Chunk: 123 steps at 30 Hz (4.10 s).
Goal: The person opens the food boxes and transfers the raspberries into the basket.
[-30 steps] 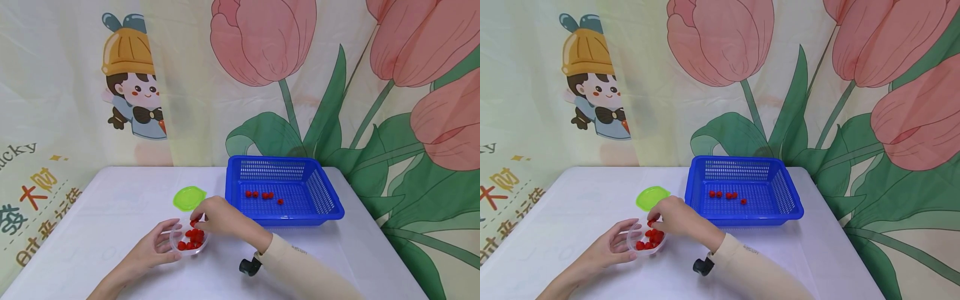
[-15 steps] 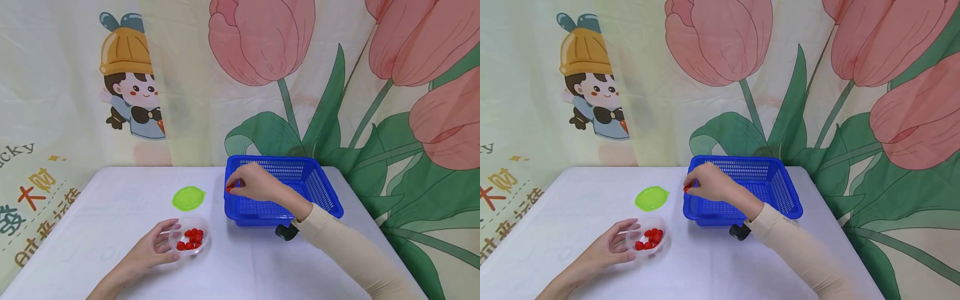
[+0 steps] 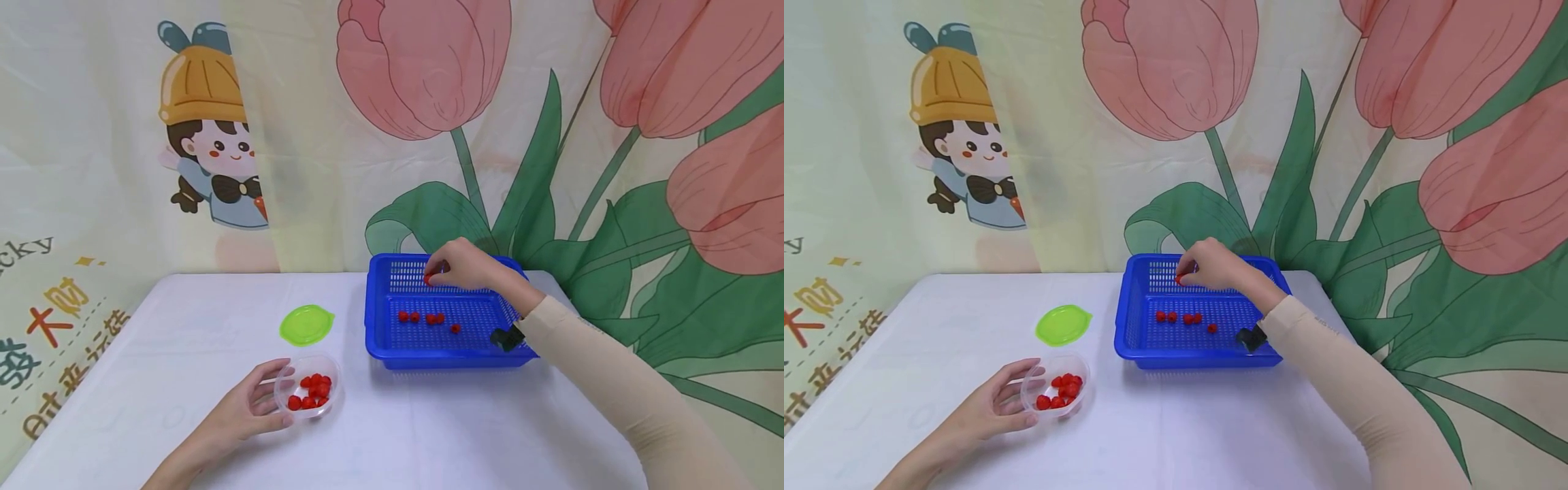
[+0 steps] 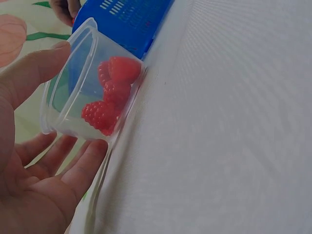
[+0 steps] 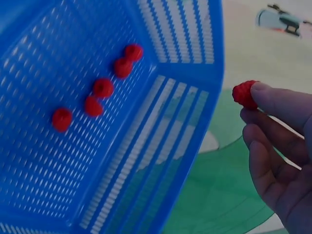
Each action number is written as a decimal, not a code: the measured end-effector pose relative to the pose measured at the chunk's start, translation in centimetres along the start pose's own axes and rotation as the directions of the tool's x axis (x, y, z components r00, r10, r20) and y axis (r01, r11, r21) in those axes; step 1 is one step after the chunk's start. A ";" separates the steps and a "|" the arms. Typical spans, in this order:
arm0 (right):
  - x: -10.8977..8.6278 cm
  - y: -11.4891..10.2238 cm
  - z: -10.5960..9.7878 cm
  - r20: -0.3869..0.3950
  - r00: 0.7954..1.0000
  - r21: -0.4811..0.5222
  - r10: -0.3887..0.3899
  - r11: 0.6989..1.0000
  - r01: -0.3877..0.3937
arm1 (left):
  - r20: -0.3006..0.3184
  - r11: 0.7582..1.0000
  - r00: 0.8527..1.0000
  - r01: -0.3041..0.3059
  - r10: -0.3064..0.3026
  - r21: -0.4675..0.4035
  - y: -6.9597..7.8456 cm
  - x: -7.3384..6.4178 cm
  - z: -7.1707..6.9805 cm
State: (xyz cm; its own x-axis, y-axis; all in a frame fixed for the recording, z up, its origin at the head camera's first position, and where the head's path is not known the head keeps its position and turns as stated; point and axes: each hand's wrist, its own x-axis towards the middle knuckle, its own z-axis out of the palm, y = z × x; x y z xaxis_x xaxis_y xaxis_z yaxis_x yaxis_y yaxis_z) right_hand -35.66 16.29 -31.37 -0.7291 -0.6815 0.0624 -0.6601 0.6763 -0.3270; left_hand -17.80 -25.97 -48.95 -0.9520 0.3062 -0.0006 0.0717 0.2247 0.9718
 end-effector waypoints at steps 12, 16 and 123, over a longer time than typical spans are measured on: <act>0.1 6.0 1.0 0.140 0.989 -0.015 0.051 0.999 -0.049 | 0.001 1.000 1.000 0.022 -0.022 0.010 0.1 -0.1 -0.2; 0.0 7.4 2.0 0.216 0.973 -0.030 0.080 0.997 -0.075 | 0.001 1.000 1.000 0.027 -0.027 0.012 0.1 -0.1 -0.1; 3.1 -11.5 8.0 0.075 0.953 0.211 -0.293 0.939 0.272 | 0.030 0.999 0.998 0.050 -0.049 -0.020 0.2 -0.1 -0.2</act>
State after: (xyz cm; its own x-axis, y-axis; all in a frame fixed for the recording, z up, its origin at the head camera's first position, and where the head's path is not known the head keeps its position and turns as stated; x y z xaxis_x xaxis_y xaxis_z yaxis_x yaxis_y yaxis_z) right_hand -28.91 4.13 -35.00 -0.4883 -0.8686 0.0841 -0.7797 0.3910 -0.4890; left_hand -17.74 -26.13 -48.71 -0.9451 0.3219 -0.0556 0.0179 0.2210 0.9751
